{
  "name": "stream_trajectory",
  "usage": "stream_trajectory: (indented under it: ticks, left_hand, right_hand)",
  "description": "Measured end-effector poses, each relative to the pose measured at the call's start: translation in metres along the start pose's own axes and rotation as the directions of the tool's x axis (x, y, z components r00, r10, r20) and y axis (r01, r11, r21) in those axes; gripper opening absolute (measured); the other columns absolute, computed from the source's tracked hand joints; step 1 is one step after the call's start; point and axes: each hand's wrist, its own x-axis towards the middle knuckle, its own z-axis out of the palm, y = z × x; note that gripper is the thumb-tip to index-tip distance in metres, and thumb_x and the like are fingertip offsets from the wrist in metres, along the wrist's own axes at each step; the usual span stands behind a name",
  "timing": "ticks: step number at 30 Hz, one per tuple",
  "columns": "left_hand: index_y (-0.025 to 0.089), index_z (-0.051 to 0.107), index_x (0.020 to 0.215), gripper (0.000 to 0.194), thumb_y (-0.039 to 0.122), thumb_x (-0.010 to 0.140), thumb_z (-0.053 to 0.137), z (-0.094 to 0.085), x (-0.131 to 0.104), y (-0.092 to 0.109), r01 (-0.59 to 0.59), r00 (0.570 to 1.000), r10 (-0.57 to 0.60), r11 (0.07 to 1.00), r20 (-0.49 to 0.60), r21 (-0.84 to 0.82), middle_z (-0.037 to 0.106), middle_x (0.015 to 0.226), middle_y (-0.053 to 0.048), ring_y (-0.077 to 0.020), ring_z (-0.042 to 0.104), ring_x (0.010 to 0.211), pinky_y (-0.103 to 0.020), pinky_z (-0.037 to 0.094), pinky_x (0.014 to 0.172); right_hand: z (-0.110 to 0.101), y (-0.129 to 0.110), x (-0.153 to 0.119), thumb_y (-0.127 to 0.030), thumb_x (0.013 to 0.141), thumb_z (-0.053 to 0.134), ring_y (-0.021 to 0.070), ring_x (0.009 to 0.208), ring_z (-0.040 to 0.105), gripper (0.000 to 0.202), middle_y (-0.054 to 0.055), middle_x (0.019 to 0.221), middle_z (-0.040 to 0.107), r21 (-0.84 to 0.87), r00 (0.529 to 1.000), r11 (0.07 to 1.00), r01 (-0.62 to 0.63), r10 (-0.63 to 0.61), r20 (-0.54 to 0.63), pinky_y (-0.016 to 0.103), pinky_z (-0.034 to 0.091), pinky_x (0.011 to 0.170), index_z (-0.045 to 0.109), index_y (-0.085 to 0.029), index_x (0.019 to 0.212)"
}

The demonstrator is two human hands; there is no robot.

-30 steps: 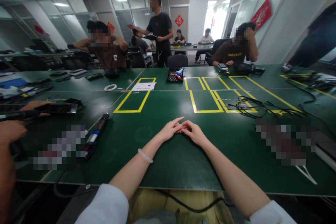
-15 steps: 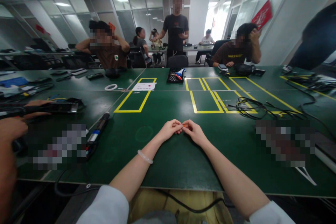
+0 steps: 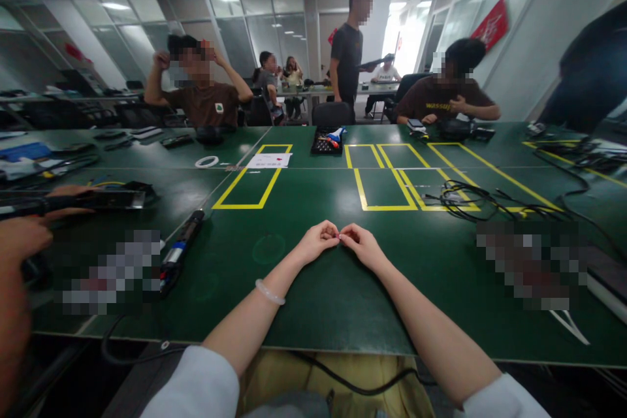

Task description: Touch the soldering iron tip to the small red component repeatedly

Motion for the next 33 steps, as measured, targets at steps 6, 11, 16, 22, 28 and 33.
stream_trajectory:
  ticks: [6,11,16,22,28,33]
  left_hand:
    - [0.013,0.059,0.092,0.033,0.035,0.071,0.071,0.001,0.003,-0.007,0.019,0.999,-0.018,1.0,-0.027,0.021,0.063,0.087,-0.004,-0.0123,0.058,0.076,-0.027,0.045,0.073]
    - [0.013,0.06,0.09,0.03,0.036,0.073,0.069,0.002,0.003,-0.009,0.024,1.0,-0.024,0.999,-0.017,0.028,0.064,0.086,-0.004,-0.0127,0.06,0.075,-0.026,0.045,0.072]
    - [0.013,0.061,0.089,0.026,0.034,0.076,0.067,0.002,0.001,-0.006,0.027,1.0,-0.026,0.998,-0.01,0.049,0.065,0.085,-0.005,-0.0128,0.059,0.075,-0.026,0.044,0.07]
    - [0.012,0.062,0.09,0.028,0.035,0.075,0.066,0.002,0.001,-0.004,0.037,0.999,-0.037,0.999,-0.006,0.029,0.065,0.083,-0.005,-0.0122,0.059,0.072,-0.026,0.046,0.07]
    - [0.015,0.062,0.106,0.033,0.034,0.078,0.061,-0.012,-0.017,0.013,0.042,0.997,-0.019,0.957,-0.081,0.288,0.064,0.097,-0.007,-0.0157,0.062,0.086,-0.03,0.049,0.081]
    - [0.021,0.055,0.123,0.046,0.047,0.085,0.048,-0.075,-0.081,0.032,0.2,0.959,0.033,0.623,-0.281,0.757,0.055,0.123,-0.01,-0.0243,0.054,0.112,-0.039,0.043,0.096]
  right_hand:
    - [-0.002,0.0,-0.001,-0.034,0.082,0.057,0.0122,0.06,0.05,0.017,-0.001,0.071,0.059,-0.038,1.0,0.999,0.029,-0.029,0.001,0.024,0.04,0.058,0.06,-0.018,0.088]
    - [-0.003,0.002,-0.002,-0.032,0.08,0.059,0.0114,0.06,0.049,0.019,-0.001,0.072,0.059,-0.043,1.0,0.999,0.029,-0.03,-0.006,0.024,0.039,0.058,0.061,-0.018,0.093]
    - [-0.004,0.0,-0.003,-0.03,0.079,0.06,0.0118,0.062,0.051,0.021,0.001,0.074,0.062,-0.062,1.0,0.998,0.006,-0.006,0.003,0.024,0.041,0.06,0.064,-0.016,0.093]
    - [-0.004,-0.001,-0.003,-0.03,0.077,0.062,0.0114,0.061,0.052,0.02,0.001,0.073,0.063,-0.066,1.0,0.998,-0.01,0.011,0.014,0.023,0.041,0.059,0.064,-0.015,0.092]
    - [-0.002,-0.002,-0.002,-0.031,0.079,0.061,0.0113,0.06,0.051,0.019,0.0,0.072,0.062,-0.082,1.0,0.997,-0.005,0.006,0.014,0.023,0.04,0.058,0.064,-0.015,0.089]
    - [0.0,-0.005,-0.003,-0.032,0.079,0.062,0.0123,0.063,0.052,0.02,0.0,0.072,0.062,-0.11,1.0,0.994,-0.015,0.016,0.015,0.024,0.04,0.06,0.065,-0.016,0.09]
